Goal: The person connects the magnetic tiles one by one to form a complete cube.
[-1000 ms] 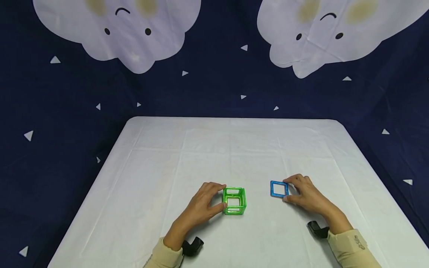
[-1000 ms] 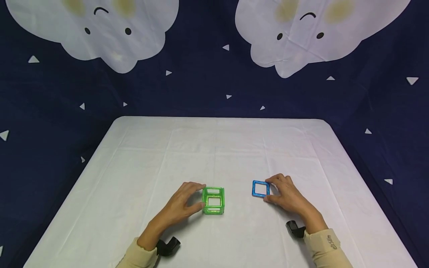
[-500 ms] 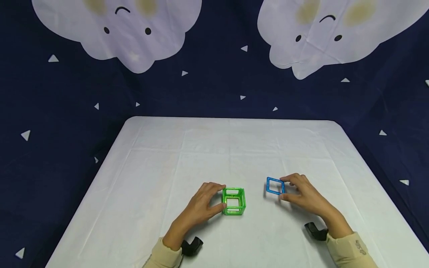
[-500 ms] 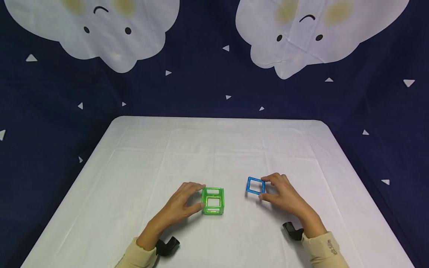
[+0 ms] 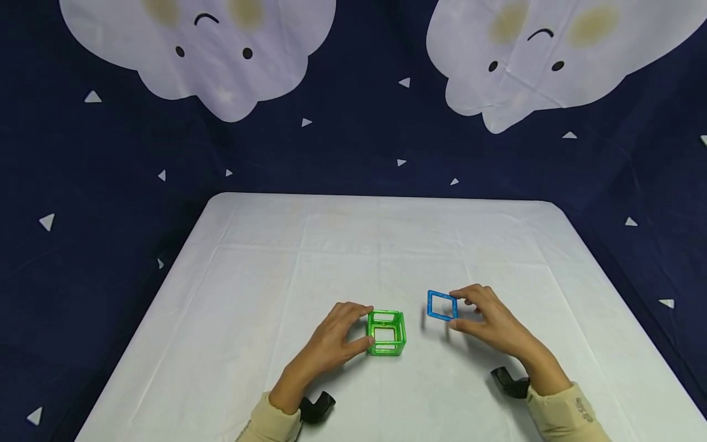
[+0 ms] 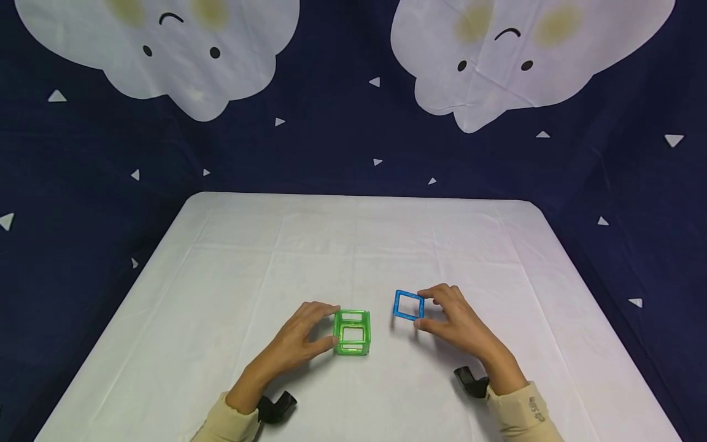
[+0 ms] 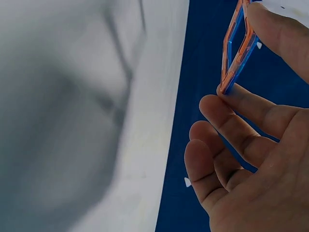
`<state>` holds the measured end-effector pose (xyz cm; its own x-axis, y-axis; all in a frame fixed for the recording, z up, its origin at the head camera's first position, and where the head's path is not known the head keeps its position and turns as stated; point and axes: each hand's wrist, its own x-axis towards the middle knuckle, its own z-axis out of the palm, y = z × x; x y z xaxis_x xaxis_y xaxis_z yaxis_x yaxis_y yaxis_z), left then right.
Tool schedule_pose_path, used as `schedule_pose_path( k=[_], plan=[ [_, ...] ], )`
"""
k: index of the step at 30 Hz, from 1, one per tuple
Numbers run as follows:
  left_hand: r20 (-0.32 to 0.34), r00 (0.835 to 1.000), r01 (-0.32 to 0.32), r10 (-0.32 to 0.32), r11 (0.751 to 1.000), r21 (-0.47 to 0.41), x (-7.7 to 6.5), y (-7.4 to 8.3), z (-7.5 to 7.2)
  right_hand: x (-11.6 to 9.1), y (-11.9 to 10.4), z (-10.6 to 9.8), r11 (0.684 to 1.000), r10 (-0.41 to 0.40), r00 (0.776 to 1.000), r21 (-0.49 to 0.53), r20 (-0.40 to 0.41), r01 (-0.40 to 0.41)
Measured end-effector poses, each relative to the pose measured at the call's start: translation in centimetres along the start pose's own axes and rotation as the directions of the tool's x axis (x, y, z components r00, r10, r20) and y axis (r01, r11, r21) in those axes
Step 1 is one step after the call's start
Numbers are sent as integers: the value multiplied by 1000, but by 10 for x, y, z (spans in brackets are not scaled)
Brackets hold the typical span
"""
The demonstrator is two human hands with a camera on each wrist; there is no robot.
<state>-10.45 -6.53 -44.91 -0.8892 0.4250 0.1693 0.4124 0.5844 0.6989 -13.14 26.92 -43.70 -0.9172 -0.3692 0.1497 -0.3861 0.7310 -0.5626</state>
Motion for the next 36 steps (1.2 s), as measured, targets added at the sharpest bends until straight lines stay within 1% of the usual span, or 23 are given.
schedule_pose_path(
  k=[5,16,22,30,36],
  plan=[
    [1,1000,4,-4,1000,-6,0,0,0,2,-8,4,1000,3,1000,29,4,-3],
    [-1,1000,6,-6,1000,-2,-2,-1,0,8,-18,12,999,-16,1000,52,0,16],
    [0,1000,14,-14,1000,0,-2,-1,0,12,-27,19,997,-21,1000,69,15,20],
    [3,1000,10,-10,1000,-15,-2,-2,0,17,-36,27,992,-60,998,112,31,56],
    [2,1000,2,-2,1000,-11,-2,-2,-1,19,-43,33,990,-78,996,121,35,74]
  ],
)
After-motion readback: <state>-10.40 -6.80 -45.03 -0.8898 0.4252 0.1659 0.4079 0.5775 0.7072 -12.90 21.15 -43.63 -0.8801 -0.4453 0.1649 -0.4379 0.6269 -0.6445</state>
